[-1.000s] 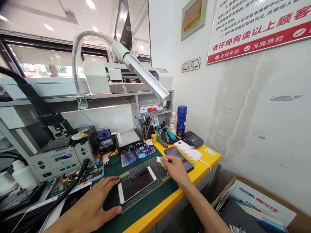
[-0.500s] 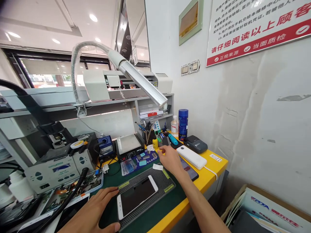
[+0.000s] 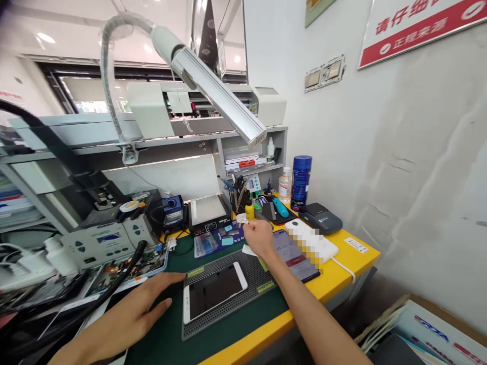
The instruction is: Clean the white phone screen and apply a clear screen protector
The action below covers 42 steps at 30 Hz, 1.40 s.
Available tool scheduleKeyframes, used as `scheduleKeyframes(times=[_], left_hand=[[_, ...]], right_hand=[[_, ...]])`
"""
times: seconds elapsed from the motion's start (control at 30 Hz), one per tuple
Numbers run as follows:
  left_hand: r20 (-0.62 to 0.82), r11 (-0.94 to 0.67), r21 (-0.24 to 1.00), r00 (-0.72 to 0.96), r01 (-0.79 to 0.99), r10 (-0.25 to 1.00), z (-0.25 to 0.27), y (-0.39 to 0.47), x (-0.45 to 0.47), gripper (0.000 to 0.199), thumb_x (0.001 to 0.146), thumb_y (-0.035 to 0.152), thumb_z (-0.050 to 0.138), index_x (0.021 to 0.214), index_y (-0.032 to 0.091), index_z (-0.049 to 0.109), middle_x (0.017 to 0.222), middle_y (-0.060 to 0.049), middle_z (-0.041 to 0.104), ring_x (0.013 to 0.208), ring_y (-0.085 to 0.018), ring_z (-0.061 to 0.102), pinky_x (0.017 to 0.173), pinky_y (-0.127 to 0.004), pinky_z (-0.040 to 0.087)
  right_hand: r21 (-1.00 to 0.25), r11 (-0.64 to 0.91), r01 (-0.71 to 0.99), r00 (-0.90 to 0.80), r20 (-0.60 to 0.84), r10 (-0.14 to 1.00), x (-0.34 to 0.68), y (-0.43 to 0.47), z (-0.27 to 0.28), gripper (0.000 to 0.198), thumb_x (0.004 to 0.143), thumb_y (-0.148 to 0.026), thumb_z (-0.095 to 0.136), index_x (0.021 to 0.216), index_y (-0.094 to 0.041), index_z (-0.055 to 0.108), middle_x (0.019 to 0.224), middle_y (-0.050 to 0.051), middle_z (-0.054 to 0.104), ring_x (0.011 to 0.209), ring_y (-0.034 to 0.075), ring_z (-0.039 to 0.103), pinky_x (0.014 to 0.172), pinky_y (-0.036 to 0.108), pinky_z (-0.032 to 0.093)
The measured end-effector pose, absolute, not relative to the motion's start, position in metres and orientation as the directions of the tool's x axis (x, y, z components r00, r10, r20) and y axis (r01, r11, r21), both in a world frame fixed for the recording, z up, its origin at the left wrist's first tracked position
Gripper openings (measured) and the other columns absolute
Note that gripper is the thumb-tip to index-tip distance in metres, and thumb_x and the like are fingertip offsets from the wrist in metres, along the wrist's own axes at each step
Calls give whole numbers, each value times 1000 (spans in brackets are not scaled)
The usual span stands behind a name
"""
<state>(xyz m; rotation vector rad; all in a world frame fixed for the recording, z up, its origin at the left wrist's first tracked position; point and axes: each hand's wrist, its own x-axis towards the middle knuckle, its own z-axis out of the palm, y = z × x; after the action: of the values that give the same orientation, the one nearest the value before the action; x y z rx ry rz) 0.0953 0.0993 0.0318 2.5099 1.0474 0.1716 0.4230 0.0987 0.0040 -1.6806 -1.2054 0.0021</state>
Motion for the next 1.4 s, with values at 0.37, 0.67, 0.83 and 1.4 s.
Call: scheduleKeyframes(times=[0.37, 0.67, 0.83, 1.4], left_hand=[[-96, -673, 345, 738, 654, 668, 37, 87, 97, 103, 65, 68, 72, 151, 27, 32, 157, -7, 32, 143, -34, 30, 117, -45, 29], [-48, -672, 316, 719, 670, 694, 25, 84, 104, 104, 64, 69, 71, 151, 30, 30, 154, -6, 36, 142, -35, 30, 118, -50, 26], [-30, -663, 310, 704, 681, 709, 27, 83, 106, 101, 63, 64, 72, 150, 26, 35, 151, -7, 41, 141, -35, 33, 118, -50, 27], [19, -692, 279, 717, 665, 697, 20, 95, 91, 100, 64, 58, 71, 150, 22, 35, 149, -8, 43, 138, -34, 37, 115, -44, 33]], right_hand=[[-565, -207, 799, 496, 424, 758, 425, 82, 18, 32, 76, -19, 49, 46, -22, 37, 48, 2, 44, 49, 15, 37, 53, 31, 18], [-553, -239, 798, 485, 353, 800, 422, 83, 15, 38, 78, -19, 50, 47, -22, 29, 45, -2, 37, 45, 13, 33, 49, 29, 19], [-589, -235, 774, 503, 345, 793, 425, 84, 13, 39, 79, -25, 50, 49, -21, 25, 45, -3, 35, 47, 13, 31, 48, 28, 21], [-659, -180, 731, 483, 311, 819, 423, 91, 4, 41, 81, -32, 50, 49, -22, 27, 42, -3, 37, 46, 13, 37, 46, 26, 23]])
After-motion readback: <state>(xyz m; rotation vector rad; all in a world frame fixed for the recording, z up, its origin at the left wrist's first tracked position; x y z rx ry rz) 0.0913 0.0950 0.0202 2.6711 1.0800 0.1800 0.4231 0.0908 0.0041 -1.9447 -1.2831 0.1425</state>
